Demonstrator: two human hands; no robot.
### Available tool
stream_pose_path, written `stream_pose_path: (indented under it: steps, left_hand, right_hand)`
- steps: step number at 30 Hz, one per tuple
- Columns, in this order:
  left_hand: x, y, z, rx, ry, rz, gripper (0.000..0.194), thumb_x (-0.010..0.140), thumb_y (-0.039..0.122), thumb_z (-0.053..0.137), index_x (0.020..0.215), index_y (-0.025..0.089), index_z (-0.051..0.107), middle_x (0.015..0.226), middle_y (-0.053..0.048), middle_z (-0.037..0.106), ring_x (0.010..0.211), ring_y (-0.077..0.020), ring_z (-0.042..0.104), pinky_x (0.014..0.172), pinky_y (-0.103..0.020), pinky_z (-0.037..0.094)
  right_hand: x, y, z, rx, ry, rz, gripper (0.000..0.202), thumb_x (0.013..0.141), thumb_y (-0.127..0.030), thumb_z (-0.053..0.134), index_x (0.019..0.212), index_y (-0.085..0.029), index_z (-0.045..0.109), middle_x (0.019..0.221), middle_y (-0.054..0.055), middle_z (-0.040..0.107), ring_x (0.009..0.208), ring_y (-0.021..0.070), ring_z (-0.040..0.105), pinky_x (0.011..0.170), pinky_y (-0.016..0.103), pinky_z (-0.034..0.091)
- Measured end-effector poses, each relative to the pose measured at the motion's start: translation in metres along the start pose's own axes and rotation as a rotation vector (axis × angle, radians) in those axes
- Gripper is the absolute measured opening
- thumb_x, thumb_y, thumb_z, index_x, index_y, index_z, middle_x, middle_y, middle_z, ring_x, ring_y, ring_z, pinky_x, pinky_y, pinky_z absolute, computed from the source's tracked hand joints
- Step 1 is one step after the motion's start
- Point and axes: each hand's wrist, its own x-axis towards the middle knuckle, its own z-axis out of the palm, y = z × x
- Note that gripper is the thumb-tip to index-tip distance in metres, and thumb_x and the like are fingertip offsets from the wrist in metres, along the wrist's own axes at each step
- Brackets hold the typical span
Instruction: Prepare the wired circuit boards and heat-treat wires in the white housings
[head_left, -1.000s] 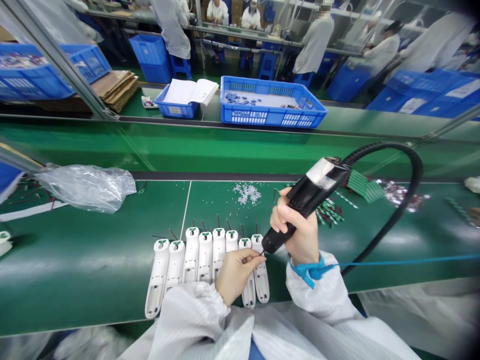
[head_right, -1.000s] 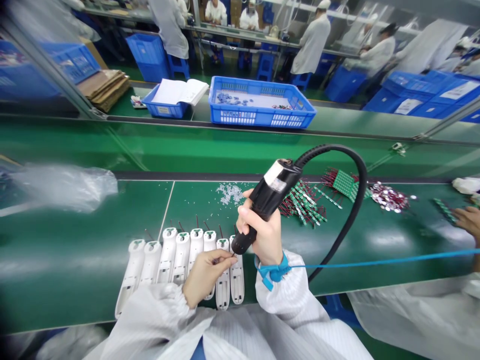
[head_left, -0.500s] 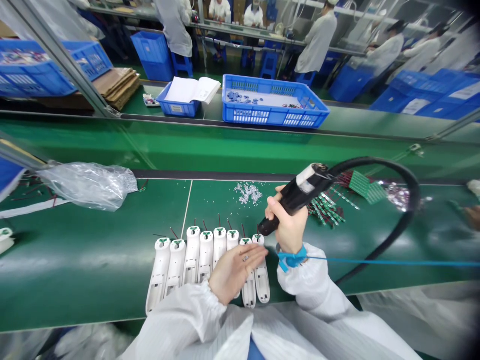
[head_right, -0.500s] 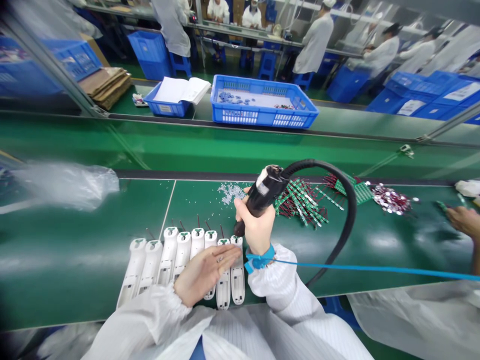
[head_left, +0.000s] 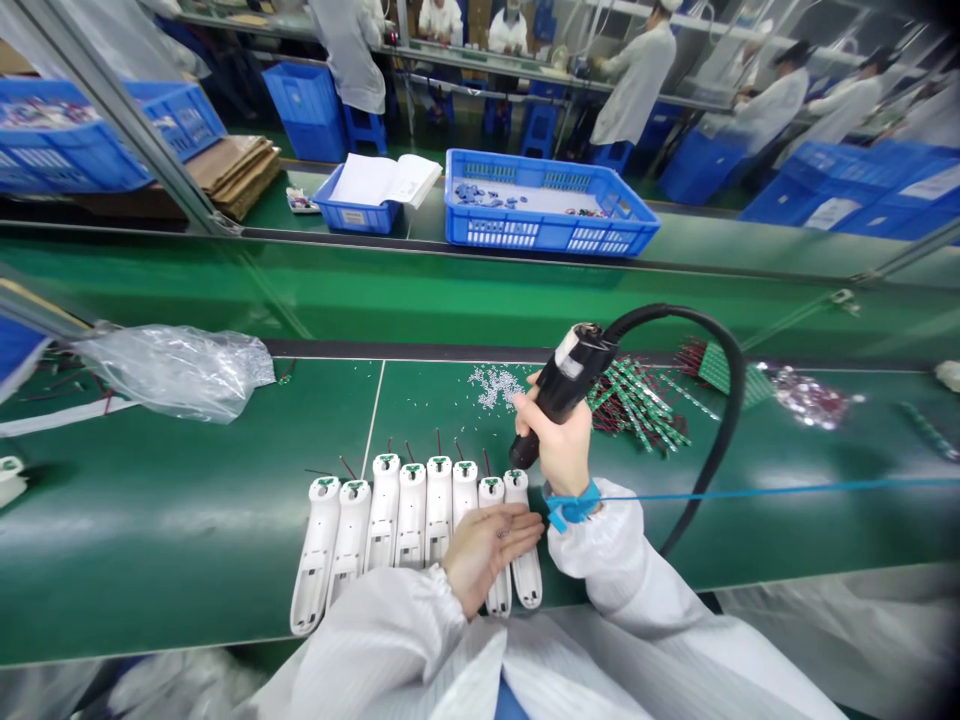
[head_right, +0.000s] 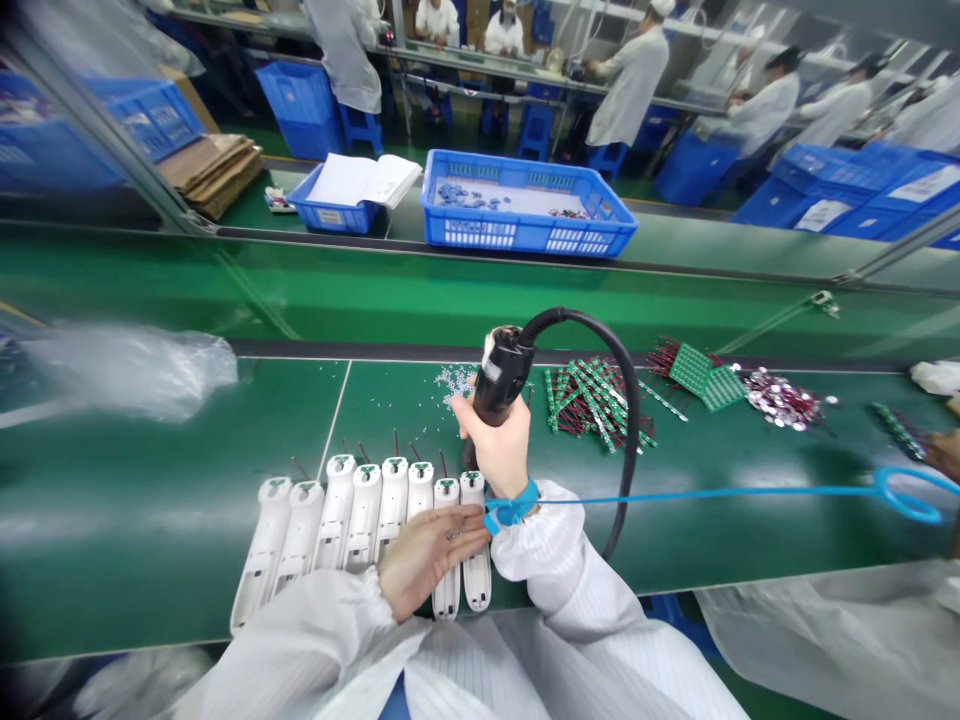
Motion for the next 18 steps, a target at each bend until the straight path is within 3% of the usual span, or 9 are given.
stream_pose_path:
  steps: [11, 18]
  left_hand:
    - [0.0049, -0.0082, -0.0046, 0.043, 0.0, 0.041, 0.016, 0.076, 0.013, 0.066, 0.09, 0.005, 0.063, 0.094, -0.02, 0.07, 0.091, -0.0262, 0.068, 0.097, -0.041, 0.046]
    - [0.006, -0.0067, -0.0056, 0.0, -0.01, 0.042, 0.012, 0.078, 0.007, 0.062, 0.088, 0.002, 0.063, 0.09, -0.021, 0.07, 0.088, -0.0264, 0.069, 0.096, -0.041, 0.048]
  right_hand:
    - [0.0007, 0.004, -0.0001, -0.03, 0.001, 0.014, 0.025, 0.07, -0.028, 0.072, 0.087, -0.019, 0.055, 0.052, -0.008, 0.051, 0.043, 0.0093, 0.046, 0.049, 0.026, 0.041]
    - [0.0013, 0.0009, -0.0011, -0.004, -0.014, -0.015, 0.028, 0.072, -0.025, 0.07, 0.097, -0.019, 0.06, 0.054, -0.008, 0.05, 0.044, 0.0085, 0.045, 0.049, 0.026, 0.04]
